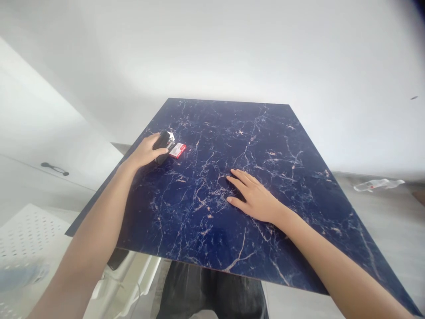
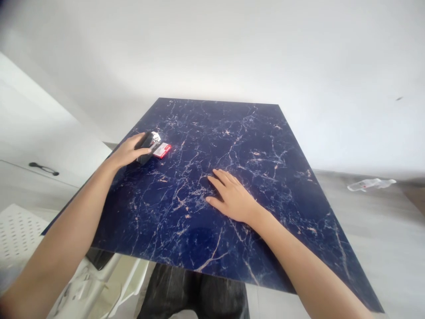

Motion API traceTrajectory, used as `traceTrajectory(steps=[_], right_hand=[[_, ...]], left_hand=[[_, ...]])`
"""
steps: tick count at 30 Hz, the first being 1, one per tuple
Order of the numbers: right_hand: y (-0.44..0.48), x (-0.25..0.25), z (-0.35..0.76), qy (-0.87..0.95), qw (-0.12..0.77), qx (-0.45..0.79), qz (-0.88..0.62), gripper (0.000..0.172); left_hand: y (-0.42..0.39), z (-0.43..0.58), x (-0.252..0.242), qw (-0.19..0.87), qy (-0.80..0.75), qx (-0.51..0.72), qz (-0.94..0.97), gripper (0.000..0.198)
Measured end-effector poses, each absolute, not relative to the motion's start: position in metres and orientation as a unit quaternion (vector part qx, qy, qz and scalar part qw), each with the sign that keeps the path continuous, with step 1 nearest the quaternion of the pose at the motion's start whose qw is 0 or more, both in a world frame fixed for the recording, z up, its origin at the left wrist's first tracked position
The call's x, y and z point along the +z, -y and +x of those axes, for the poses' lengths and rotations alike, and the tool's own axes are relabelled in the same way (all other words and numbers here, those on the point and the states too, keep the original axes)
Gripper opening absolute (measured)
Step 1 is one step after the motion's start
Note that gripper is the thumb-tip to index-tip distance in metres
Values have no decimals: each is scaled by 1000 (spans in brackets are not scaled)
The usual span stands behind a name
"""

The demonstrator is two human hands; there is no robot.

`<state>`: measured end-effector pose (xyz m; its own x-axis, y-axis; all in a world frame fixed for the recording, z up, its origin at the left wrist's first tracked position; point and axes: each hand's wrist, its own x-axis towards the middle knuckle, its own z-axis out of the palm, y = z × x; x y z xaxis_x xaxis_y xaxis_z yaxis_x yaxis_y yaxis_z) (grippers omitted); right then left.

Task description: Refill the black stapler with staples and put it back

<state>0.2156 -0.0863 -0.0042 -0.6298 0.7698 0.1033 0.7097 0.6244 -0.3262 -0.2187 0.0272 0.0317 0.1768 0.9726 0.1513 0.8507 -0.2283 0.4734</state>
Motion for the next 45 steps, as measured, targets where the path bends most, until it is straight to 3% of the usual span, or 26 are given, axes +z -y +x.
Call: traceTrajectory(steps=[3,7,15,20,23,29,36,45], right_hand=[[86,-4,216,894,117,127,-414,71],[86,-5,215,894,119,125,-413,70],[84,-4,217,890,141,136,-411,66],[82,-1,217,885,184,133,-405,56],[82,4,216,866,248,130,-414,41],[82,10,220,819,328,117,-457,24],[83,9,218,827,302,119,-460,25],[88,8,214,826,349,88,-434,20]], left_hand=[[-29,-206,29,223,-587,264,732,63],[-31,-191,29,247,-564,276,738,57],[-8,-147,38,270,-511,176,797,60],[18,-112,45,244,-425,122,863,57],[33,-92,43,250,-372,124,885,57],[57,-80,53,233,-367,108,894,70],[45,-94,63,208,-378,121,894,24],[36,-91,51,245,-399,213,857,26]])
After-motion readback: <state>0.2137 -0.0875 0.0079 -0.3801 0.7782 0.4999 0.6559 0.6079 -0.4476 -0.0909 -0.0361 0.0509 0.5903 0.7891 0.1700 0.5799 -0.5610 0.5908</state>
